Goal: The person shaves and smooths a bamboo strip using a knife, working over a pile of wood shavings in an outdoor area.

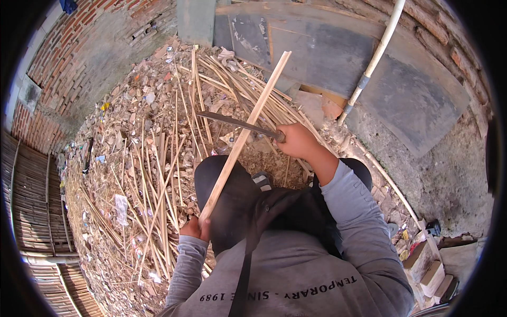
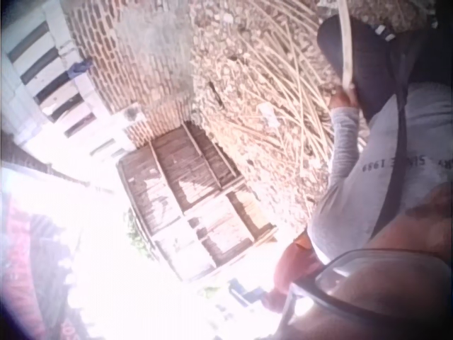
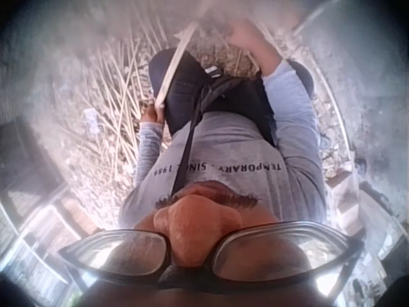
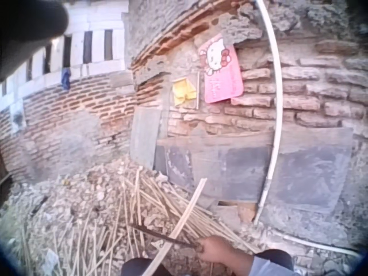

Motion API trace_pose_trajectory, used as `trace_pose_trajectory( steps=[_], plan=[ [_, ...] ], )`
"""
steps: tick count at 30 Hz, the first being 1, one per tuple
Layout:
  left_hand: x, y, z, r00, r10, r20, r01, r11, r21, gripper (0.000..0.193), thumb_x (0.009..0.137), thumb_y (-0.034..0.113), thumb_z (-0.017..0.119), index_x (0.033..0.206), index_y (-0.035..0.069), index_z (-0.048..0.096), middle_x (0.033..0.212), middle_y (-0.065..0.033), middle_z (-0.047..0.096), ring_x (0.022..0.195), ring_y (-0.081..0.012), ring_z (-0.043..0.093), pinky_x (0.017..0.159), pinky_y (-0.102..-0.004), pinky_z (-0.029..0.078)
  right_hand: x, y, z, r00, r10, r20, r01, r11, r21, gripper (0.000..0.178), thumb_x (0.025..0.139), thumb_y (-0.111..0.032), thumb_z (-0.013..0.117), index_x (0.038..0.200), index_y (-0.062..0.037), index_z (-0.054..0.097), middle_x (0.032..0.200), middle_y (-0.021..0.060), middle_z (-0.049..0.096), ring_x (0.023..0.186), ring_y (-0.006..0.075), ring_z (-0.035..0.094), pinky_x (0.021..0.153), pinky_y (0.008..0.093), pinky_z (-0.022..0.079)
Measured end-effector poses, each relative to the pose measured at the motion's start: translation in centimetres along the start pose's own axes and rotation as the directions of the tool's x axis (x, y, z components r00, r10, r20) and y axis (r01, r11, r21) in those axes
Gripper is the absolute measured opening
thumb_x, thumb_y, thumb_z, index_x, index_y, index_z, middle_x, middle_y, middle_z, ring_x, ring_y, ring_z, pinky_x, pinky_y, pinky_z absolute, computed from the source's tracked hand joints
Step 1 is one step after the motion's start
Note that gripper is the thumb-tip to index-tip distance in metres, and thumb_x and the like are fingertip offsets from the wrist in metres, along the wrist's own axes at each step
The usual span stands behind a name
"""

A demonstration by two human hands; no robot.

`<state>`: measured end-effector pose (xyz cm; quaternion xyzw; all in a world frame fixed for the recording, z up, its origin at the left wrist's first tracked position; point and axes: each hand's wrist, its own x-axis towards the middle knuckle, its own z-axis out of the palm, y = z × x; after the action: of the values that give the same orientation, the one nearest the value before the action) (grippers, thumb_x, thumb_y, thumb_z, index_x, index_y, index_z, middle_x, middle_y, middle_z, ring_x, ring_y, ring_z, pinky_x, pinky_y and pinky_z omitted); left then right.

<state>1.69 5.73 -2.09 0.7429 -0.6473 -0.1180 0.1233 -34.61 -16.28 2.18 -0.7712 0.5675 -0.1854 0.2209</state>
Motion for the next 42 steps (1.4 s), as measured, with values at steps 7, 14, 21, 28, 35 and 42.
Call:
trace_pose_trajectory(
  steps=[7,14,21,28,35,42],
  plan=[
    [0.5,0.1,0.6,0.999,0.03,-0.025,-0.031,0.998,-0.054,0.047,0.089,0.047,0.058,0.077,0.001,0.055,0.064,-0.0244,0.06,0.063,-0.046,0.061,0.058,-0.0518,0.048,-0.4,0.5,-0.1,0.996,-0.05,0.077,0.053,0.998,-0.036,0.022,0.072,-0.022,0.069,0.091,-0.0114,0.066,0.08,0.0158,0.066,0.08,0.0371,0.064,0.069,0.0478,0.05],
    [0.4,-0.3,1.0,1.0,-0.029,-0.004,0.029,0.997,-0.067,0.048,0.089,0.048,0.056,0.078,0.001,0.056,0.067,-0.0252,0.061,0.067,-0.0465,0.062,0.06,-0.0509,0.048,-0.4,-1.0,0.5,0.984,-0.163,-0.068,0.162,0.987,-0.017,0.016,0.074,-0.024,0.07,0.083,-0.0108,0.065,0.074,0.0165,0.064,0.074,0.0396,0.062,0.064,0.0484,0.048],
    [1.0,0.7,0.6,1.0,-0.01,-0.005,0.009,0.996,-0.093,0.049,0.089,0.049,0.057,0.076,0.001,0.054,0.065,-0.0253,0.06,0.065,-0.0469,0.06,0.059,-0.0512,0.047,-0.6,0.8,-0.1,0.995,-0.079,-0.065,0.076,0.996,-0.052,0.021,0.07,-0.021,0.069,0.086,-0.0081,0.063,0.076,0.0172,0.064,0.076,0.0398,0.063,0.066,0.0499,0.049],
    [0.1,-0.1,1.3,0.999,0.024,-0.035,-0.027,0.997,-0.066,0.049,0.088,0.049,0.057,0.075,0.002,0.054,0.064,-0.0254,0.059,0.063,-0.0467,0.061,0.058,-0.0515,0.048,-0.7,-2.3,0.1,0.987,-0.158,-0.037,0.151,0.977,-0.148,0.021,0.07,-0.018,0.067,0.088,-0.0094,0.064,0.081,0.013,0.067,0.082,0.0366,0.065,0.07,0.0478,0.051],
    [0.6,0.6,0.9,1.0,0.006,0.002,-0.006,0.999,-0.035,0.051,0.088,0.05,0.058,0.074,0.002,0.054,0.064,-0.0251,0.06,0.063,-0.0461,0.061,0.059,-0.0516,0.048,0.5,1.9,-0.4,0.987,0.061,-0.149,-0.065,0.998,-0.016,0.03,0.07,-0.022,0.07,0.098,-0.0101,0.067,0.082,0.0155,0.067,0.082,0.0373,0.065,0.072,0.047,0.052],
    [0.8,0.7,0.0,0.998,0.035,0.049,-0.033,0.998,-0.045,0.049,0.089,0.049,0.057,0.078,0.001,0.056,0.064,-0.025,0.06,0.064,-0.0462,0.061,0.059,-0.0514,0.048,-1.0,-1.2,0.1,0.985,-0.171,0.007,0.17,0.977,-0.125,0.019,0.069,-0.018,0.068,0.086,-0.0085,0.064,0.073,0.0175,0.064,0.074,0.0407,0.062,0.065,0.0488,0.049]
  ],
)
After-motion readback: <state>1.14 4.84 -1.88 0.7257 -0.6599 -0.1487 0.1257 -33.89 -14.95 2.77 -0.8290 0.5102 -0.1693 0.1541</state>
